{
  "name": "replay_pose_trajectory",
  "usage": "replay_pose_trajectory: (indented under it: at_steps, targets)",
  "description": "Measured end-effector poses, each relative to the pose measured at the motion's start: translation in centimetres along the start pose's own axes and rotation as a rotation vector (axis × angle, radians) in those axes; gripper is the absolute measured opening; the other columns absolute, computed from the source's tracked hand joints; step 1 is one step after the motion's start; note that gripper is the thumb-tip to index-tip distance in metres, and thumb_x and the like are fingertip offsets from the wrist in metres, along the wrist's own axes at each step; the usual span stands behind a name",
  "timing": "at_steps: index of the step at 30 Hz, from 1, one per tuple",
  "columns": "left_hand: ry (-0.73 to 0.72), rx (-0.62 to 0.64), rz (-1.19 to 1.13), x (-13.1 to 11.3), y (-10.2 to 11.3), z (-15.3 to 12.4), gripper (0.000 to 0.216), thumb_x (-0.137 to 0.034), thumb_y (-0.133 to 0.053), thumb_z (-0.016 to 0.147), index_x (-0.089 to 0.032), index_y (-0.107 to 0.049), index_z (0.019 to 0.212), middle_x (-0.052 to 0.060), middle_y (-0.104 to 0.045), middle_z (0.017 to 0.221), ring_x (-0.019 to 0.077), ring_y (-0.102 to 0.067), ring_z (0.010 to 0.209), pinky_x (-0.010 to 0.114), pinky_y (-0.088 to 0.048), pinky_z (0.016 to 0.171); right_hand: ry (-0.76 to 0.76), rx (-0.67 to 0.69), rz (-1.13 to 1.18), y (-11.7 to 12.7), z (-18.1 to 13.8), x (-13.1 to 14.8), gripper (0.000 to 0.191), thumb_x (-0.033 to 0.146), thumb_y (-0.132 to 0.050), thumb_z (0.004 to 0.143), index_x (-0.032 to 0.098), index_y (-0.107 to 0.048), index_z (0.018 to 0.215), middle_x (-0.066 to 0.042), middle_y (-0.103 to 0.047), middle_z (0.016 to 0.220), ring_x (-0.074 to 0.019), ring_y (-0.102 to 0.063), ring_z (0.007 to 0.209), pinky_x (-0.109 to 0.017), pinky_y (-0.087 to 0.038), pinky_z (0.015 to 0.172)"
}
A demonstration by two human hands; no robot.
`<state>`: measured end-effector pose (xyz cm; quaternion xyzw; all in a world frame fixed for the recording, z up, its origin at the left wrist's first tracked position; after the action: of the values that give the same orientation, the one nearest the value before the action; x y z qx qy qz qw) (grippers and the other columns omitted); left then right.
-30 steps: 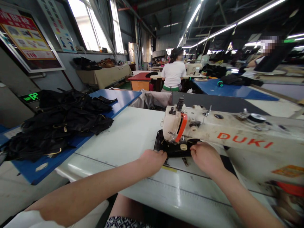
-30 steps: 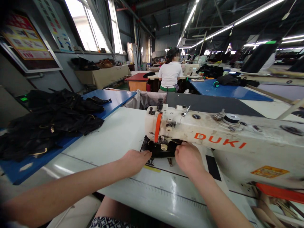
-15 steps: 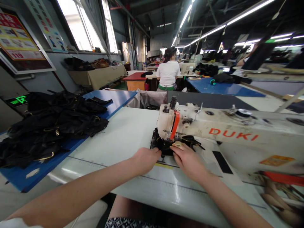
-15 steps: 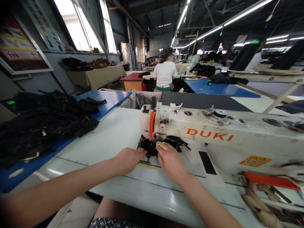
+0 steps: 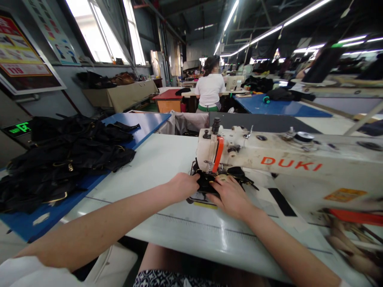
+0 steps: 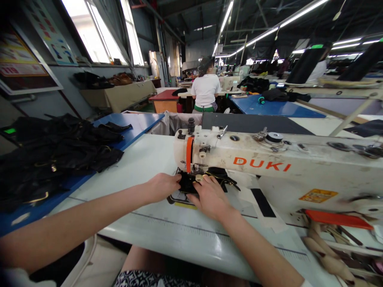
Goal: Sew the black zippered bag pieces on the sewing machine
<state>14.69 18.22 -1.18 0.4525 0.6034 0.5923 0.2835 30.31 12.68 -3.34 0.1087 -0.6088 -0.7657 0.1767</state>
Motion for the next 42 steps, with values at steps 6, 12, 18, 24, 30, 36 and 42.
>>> replay_pose_trajectory:
  at_steps: [6, 12, 18, 24, 30, 36, 42]
  targets:
    - [0.001, 0.012, -0.042, -0.1, 0.0, -0.7, 0.02, -0.008, -0.051, 0.079, -0.018, -0.061, 0.094, 0.004, -0.066, 0.096, 0.019, -0.066, 0.079, 0.026, -0.051, 0.061, -0.027, -0.041, 0.009, -0.6, 0.4, -0.4, 0.03, 0.02, -0.035, 0.093, 0.016, -0.062, 0.106, -0.01, -0.063, 0.099, -0.0252, -0.051, 0.097, -0.038, -0.035, 0.09]
    - [0.012, 0.019, -0.05, -0.5, -0.4, -0.5, 0.02, -0.009, -0.052, 0.077, -0.017, -0.058, 0.094, 0.006, -0.066, 0.099, 0.0206, -0.066, 0.075, 0.028, -0.051, 0.059, -0.118, 0.046, -0.07, -0.8, 1.9, -0.5, 0.031, 0.019, -0.042, 0.085, 0.016, -0.061, 0.11, -0.012, -0.066, 0.104, -0.0289, -0.053, 0.098, -0.041, -0.034, 0.088]
    - [0.02, 0.004, -0.074, -0.5, -0.7, -0.8, 0.021, -0.009, -0.048, 0.079, -0.018, -0.059, 0.095, 0.007, -0.063, 0.114, 0.0203, -0.067, 0.081, 0.029, -0.052, 0.062, -0.127, 0.091, -0.057, -1.3, 4.0, -1.5, 0.027, 0.024, -0.046, 0.084, 0.019, -0.065, 0.103, -0.012, -0.068, 0.104, -0.029, -0.056, 0.101, -0.038, -0.036, 0.085]
    - [0.033, -0.019, -0.092, -0.5, -1.0, -0.5, 0.02, -0.01, -0.047, 0.08, -0.016, -0.058, 0.094, 0.008, -0.053, 0.132, 0.0194, -0.067, 0.087, 0.028, -0.053, 0.063, -0.174, 0.07, -0.063, -1.6, 3.3, -2.1, 0.029, 0.027, -0.042, 0.089, 0.016, -0.066, 0.1, -0.013, -0.066, 0.105, -0.0279, -0.054, 0.105, -0.036, -0.036, 0.088]
    - [0.054, 0.005, -0.146, -0.3, -0.7, 0.1, 0.02, -0.012, -0.044, 0.083, -0.016, -0.057, 0.097, 0.008, -0.065, 0.107, 0.0233, -0.067, 0.086, 0.031, -0.053, 0.064, -0.183, 0.016, -0.081, -1.0, 1.0, -2.3, 0.032, 0.034, -0.038, 0.094, 0.017, -0.064, 0.096, -0.012, -0.061, 0.096, -0.0262, -0.05, 0.095, -0.036, -0.036, 0.085]
    - [0.128, 0.004, -0.269, 0.2, -0.8, 0.3, 0.022, -0.012, -0.04, 0.084, -0.018, -0.056, 0.097, 0.006, -0.067, 0.103, 0.025, -0.067, 0.087, 0.033, -0.052, 0.068, -0.242, -0.041, -0.111, -0.9, 0.5, -3.8, 0.024, 0.024, -0.042, 0.09, 0.017, -0.064, 0.086, -0.01, -0.057, 0.089, -0.0254, -0.048, 0.089, -0.037, -0.038, 0.082]
    - [0.28, -0.189, -0.598, 0.8, -0.7, -1.7, 0.027, -0.018, -0.046, 0.084, -0.025, -0.056, 0.108, 0.0, -0.065, 0.111, 0.021, -0.063, 0.098, 0.032, -0.048, 0.083, -0.21, -0.137, 0.041, -0.3, -1.0, -2.9, 0.023, 0.016, -0.046, 0.087, 0.017, -0.066, 0.096, -0.009, -0.058, 0.088, -0.0242, -0.05, 0.089, -0.038, -0.041, 0.084]
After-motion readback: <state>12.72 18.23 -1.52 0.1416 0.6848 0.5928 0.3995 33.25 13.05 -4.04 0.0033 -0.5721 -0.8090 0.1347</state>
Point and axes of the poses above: each hand's wrist, its own z-axis towards the middle knuckle, its own y-axis out of the back of the hand, x = y × z, the point moved 3 cm from there along z, towards the middle knuckle
